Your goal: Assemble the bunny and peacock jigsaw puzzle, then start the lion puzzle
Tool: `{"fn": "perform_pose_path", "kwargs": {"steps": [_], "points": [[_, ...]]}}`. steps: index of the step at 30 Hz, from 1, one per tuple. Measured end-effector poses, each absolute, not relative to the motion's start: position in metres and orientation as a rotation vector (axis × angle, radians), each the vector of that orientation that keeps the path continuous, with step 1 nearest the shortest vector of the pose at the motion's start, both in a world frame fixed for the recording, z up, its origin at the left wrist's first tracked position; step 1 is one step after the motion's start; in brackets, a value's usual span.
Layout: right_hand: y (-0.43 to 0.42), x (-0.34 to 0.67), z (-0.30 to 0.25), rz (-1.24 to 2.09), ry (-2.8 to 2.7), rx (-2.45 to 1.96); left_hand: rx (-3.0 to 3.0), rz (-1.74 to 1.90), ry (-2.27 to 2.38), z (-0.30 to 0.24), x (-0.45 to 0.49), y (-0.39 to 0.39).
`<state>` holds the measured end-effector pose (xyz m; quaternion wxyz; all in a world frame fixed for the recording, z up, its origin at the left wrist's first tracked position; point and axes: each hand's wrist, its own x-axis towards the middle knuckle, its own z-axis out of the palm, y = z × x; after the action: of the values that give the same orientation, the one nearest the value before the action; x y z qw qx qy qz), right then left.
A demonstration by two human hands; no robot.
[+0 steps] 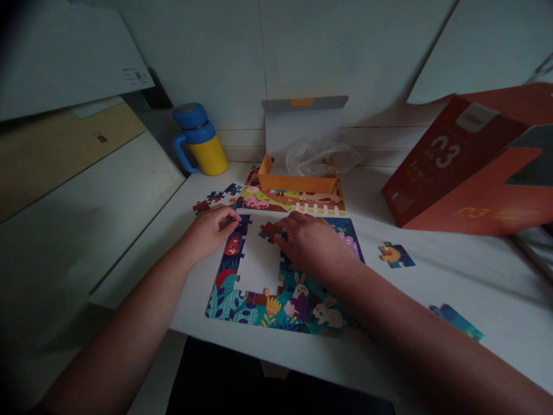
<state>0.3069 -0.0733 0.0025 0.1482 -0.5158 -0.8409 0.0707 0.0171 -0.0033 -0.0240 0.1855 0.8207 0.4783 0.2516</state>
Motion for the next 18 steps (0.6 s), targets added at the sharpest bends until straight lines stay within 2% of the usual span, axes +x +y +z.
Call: {"fn": "perform_pose_path", "kwargs": {"steps": [5, 18], "points": [[-0.049, 0.293, 0.008, 0.161, -2.542, -1.679, 2.331, 0.73, 1.34, -0.026, 0.016, -0.002], [-0.024, 0.284, 0.013, 0.522, -2.531, -1.668, 2.369, 0.742, 1.319, -0.025, 0.016, -0.004]]}}
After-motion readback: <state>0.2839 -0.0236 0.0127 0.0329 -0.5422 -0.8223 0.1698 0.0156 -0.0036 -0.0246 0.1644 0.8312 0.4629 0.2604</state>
